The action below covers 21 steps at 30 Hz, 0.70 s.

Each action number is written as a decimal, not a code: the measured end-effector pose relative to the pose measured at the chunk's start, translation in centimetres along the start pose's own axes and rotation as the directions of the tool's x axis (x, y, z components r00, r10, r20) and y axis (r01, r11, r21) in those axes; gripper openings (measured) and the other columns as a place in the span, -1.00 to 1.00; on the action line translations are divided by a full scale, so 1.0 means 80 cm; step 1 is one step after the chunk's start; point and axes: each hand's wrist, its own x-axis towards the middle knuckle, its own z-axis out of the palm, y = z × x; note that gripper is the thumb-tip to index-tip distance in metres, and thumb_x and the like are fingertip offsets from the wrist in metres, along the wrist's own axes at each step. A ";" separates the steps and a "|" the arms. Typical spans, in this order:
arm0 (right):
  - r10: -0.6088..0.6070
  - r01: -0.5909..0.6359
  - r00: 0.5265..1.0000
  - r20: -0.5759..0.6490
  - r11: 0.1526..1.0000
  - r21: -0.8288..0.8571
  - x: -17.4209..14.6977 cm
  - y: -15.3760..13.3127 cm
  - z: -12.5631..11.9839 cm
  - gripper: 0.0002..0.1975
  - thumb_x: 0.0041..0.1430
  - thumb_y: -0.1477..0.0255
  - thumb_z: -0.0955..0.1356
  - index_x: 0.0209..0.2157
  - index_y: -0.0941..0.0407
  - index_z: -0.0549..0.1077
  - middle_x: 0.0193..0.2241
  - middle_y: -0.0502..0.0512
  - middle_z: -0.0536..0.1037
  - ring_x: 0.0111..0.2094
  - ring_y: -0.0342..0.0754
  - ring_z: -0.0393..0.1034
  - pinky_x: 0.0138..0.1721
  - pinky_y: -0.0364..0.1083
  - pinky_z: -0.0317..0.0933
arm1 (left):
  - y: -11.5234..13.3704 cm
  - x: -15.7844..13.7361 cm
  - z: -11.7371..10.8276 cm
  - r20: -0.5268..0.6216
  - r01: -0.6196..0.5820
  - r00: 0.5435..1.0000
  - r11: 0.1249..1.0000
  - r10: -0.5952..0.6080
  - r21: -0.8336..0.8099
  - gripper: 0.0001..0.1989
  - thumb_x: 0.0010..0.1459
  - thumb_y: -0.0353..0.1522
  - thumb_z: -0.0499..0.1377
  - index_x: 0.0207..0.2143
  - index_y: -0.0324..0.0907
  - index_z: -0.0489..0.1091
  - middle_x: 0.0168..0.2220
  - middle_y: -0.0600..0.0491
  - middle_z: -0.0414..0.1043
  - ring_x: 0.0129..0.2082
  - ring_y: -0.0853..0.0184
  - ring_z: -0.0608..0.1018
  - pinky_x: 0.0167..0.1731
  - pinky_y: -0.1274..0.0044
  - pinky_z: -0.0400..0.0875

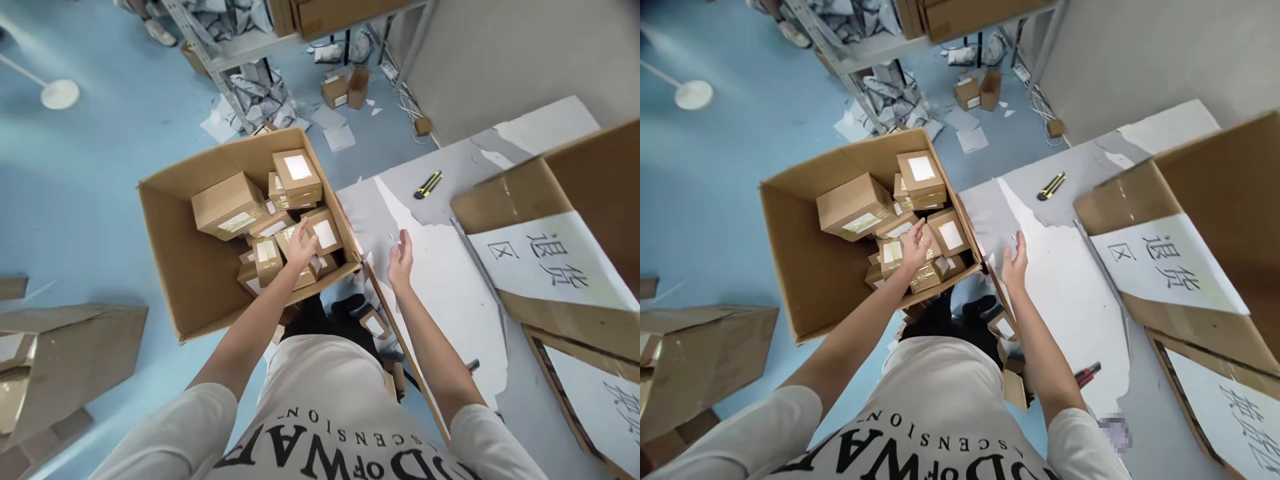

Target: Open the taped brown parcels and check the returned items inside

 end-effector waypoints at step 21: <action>0.225 -0.327 0.895 0.385 0.918 0.225 0.152 0.027 0.382 -0.10 0.17 -0.13 0.14 0.35 0.12 -0.14 0.34 0.21 0.02 0.34 0.04 -0.06 0.32 0.15 -0.11 | -0.171 0.253 -0.057 -0.043 0.325 0.940 0.926 -0.338 -0.192 -0.21 0.09 -0.13 0.26 0.29 -0.14 0.05 0.31 -0.06 0.11 0.36 0.12 0.04 0.32 0.31 -0.06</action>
